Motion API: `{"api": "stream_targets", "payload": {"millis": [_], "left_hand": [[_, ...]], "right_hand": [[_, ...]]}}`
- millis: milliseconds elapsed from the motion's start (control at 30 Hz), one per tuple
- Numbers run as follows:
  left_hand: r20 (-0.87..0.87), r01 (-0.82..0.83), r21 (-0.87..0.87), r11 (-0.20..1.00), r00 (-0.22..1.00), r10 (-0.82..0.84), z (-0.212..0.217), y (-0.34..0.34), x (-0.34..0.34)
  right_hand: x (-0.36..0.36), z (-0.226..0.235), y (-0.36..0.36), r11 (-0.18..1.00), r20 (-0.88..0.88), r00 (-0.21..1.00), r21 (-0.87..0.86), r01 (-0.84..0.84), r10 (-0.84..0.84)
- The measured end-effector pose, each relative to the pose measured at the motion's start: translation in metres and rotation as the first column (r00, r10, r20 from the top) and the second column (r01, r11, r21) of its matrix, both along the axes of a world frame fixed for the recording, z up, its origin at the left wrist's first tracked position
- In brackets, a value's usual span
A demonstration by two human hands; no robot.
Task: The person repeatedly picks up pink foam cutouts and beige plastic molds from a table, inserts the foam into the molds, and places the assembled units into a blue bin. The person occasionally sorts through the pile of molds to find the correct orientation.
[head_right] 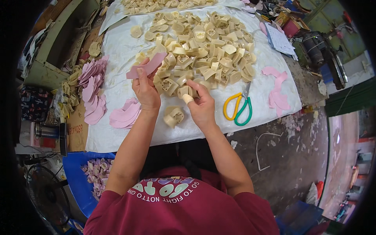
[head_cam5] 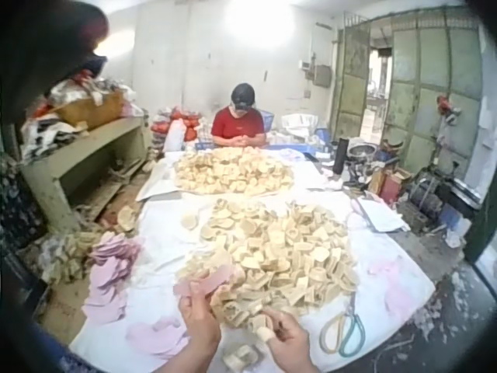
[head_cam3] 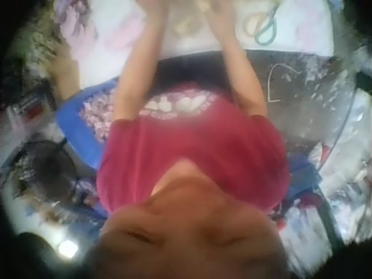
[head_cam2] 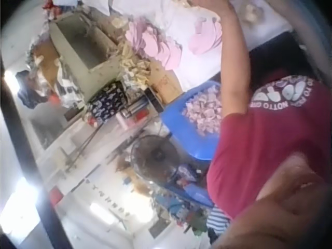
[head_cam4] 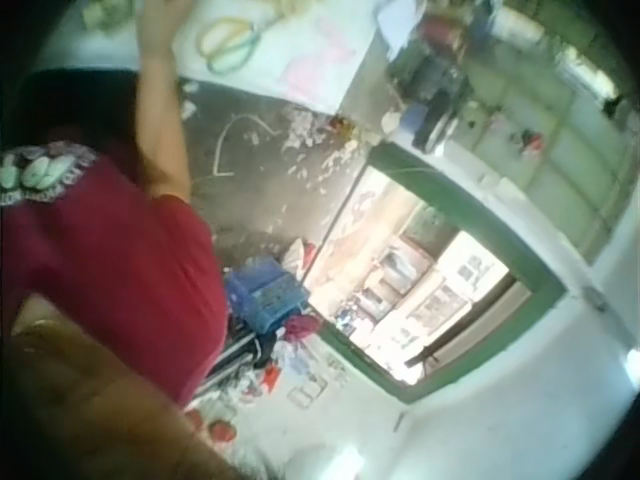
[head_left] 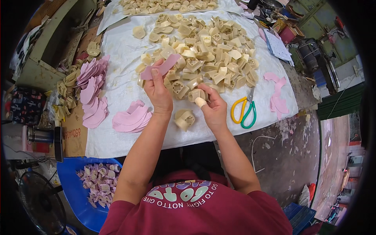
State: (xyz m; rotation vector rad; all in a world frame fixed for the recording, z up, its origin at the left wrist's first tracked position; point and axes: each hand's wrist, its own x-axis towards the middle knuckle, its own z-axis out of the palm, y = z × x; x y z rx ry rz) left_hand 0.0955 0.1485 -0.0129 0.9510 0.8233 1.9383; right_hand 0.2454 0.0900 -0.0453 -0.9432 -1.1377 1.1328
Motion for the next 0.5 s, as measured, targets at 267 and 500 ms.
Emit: {"api": "stream_targets", "payload": {"millis": [267,500], "left_hand": [[-0.307,-0.071,0.073,0.995,0.948,0.090,0.022,-0.022,0.025],[0.036,-0.050,-0.310,0.949,0.997,0.064,0.034,0.016,-0.014]], "right_hand": [[-0.029,0.040,0.007,0.996,-0.160,0.986,0.064,0.061,-0.050],[-0.059,0.058,-0.003,0.972,0.057,0.996,0.225,0.059,-0.074]]}}
